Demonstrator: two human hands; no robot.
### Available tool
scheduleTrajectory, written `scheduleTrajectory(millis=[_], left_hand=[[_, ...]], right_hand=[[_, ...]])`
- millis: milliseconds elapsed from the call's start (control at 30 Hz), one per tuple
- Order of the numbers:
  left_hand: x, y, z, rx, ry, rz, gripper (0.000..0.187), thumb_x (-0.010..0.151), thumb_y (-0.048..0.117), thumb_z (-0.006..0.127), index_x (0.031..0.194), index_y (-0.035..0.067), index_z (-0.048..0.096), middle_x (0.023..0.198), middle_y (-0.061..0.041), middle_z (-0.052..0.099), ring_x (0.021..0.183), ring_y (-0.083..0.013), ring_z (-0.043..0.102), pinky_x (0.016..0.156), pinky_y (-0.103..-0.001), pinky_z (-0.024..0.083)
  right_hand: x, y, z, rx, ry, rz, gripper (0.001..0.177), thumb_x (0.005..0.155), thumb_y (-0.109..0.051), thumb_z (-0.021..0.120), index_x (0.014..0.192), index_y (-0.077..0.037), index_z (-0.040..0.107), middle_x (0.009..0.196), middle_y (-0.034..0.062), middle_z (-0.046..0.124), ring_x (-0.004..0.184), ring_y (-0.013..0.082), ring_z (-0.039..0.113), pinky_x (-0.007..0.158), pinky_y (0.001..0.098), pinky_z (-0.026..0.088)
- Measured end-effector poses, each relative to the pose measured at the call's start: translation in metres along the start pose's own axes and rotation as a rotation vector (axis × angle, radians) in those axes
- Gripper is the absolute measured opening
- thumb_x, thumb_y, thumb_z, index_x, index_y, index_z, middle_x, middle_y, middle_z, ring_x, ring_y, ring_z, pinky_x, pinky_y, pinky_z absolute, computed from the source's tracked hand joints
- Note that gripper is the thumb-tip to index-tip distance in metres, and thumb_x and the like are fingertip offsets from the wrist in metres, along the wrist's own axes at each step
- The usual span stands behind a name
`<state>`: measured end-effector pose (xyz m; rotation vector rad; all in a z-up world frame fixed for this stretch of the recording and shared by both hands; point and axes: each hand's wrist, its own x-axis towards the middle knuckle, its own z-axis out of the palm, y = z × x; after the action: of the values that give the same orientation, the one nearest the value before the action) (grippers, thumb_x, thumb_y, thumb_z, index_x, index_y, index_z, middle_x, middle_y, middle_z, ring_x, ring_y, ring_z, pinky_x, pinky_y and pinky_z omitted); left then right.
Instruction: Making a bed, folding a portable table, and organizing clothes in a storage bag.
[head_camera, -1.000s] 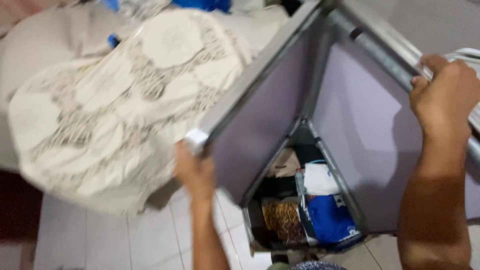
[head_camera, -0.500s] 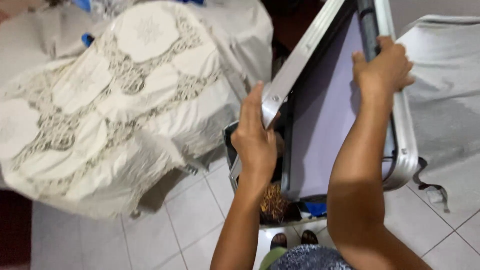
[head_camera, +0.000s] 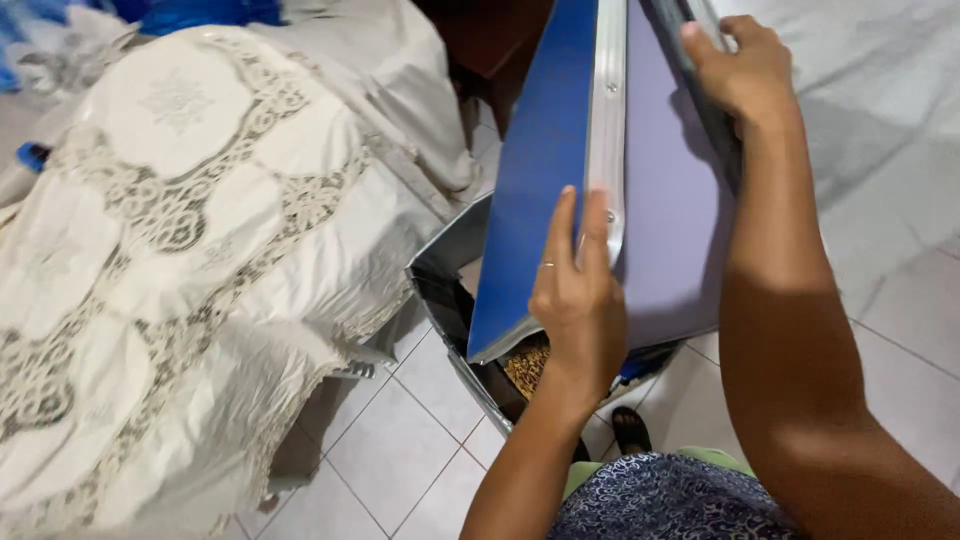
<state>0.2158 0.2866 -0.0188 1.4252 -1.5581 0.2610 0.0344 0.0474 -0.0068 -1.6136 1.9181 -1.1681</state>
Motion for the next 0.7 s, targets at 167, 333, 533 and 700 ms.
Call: scheduleTrajectory(millis=[167, 333, 533, 700], left_hand=[[-0.008, 0.013, 0.000, -0.115, -0.035, 0.153, 0.060, 0.089, 0.017, 0.076, 0.145, 0.012, 0.056, 0.145, -0.023, 0.058, 0.129, -0.0397, 0.066, 0.105, -0.043, 0.058], [-0.030, 0.013, 0.016, -0.238, -0.008, 0.247, 0.062, 0.091, 0.038, 0.077, 0.144, 0.012, 0.057, 0.147, -0.022, 0.057, 0.132, -0.0418, 0.064, 0.109, -0.046, 0.057], [-0.030, -0.002, 0.013, -0.337, 0.037, 0.257, 0.045, 0.102, 0.027, 0.074, 0.141, 0.010, 0.058, 0.144, -0.019, 0.060, 0.132, -0.0388, 0.066, 0.111, -0.045, 0.058], [-0.027, -0.028, 0.028, -0.383, 0.126, 0.247, 0.041, 0.102, 0.025, 0.074, 0.136, 0.009, 0.060, 0.137, -0.012, 0.068, 0.130, -0.0318, 0.071, 0.110, -0.044, 0.057]], right_hand=[[-0.017, 0.004, -0.018, 0.118, -0.061, 0.063, 0.085, 0.094, -0.065, 0.074, 0.148, -0.003, 0.054, 0.135, 0.0342, 0.059, 0.121, 0.0469, 0.062, 0.099, 0.0572, 0.052], [-0.048, -0.038, -0.032, 0.109, -0.180, 0.187, 0.101, 0.086, -0.066, 0.074, 0.160, -0.008, 0.035, 0.150, 0.0296, 0.044, 0.131, 0.0533, 0.049, 0.085, 0.0735, 0.049], [-0.041, 0.004, 0.009, 0.164, -0.192, -0.141, 0.125, 0.072, -0.050, 0.094, 0.161, 0.004, 0.024, 0.148, 0.0447, 0.041, 0.140, 0.0508, 0.047, 0.109, 0.0502, 0.045], [-0.029, -0.004, 0.036, 0.075, -0.062, -0.341, 0.129, 0.069, -0.034, 0.105, 0.162, 0.005, 0.026, 0.157, 0.0384, 0.039, 0.145, 0.0516, 0.039, 0.116, 0.0497, 0.038]])
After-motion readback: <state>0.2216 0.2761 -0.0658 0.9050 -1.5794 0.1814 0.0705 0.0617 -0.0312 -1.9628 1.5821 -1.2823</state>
